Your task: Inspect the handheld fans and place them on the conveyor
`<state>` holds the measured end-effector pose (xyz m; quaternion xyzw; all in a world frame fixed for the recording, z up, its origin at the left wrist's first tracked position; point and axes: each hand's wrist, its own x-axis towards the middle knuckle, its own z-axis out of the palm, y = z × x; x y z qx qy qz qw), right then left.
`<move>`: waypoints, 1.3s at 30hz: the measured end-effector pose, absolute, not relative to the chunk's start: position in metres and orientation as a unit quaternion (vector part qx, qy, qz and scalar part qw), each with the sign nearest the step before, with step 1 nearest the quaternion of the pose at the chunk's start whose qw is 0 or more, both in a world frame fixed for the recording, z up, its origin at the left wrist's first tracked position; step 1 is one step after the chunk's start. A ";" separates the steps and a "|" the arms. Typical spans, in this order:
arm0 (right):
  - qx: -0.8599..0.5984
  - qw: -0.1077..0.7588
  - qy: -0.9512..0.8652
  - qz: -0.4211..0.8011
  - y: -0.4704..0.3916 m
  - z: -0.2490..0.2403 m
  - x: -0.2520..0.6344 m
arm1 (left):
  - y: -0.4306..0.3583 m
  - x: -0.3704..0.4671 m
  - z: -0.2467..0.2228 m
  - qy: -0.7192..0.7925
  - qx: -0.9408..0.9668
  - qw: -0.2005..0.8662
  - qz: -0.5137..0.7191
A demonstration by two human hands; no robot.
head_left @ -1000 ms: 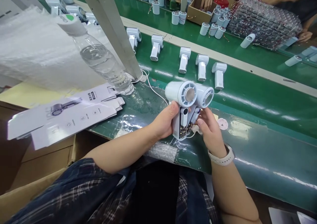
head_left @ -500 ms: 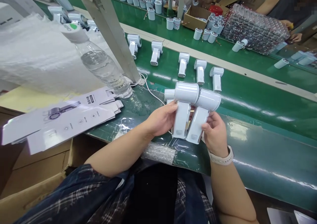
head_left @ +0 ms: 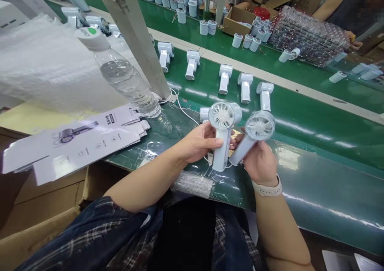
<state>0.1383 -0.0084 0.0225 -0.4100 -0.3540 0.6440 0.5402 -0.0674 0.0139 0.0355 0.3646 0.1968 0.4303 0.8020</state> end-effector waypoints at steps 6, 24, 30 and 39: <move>-0.391 0.485 -0.350 0.700 -0.007 0.023 0.134 | 0.017 -0.064 0.029 0.217 0.330 0.810 0.433; -0.326 0.610 -0.358 0.627 -0.004 0.017 0.150 | 0.017 -0.059 0.026 0.298 0.383 0.727 0.485; -0.365 0.591 -0.333 0.638 0.000 0.016 0.144 | 0.020 -0.060 0.021 0.334 0.390 0.716 0.473; -0.372 0.590 -0.272 0.663 0.001 0.015 0.136 | 0.016 -0.060 0.023 0.367 0.399 0.708 0.452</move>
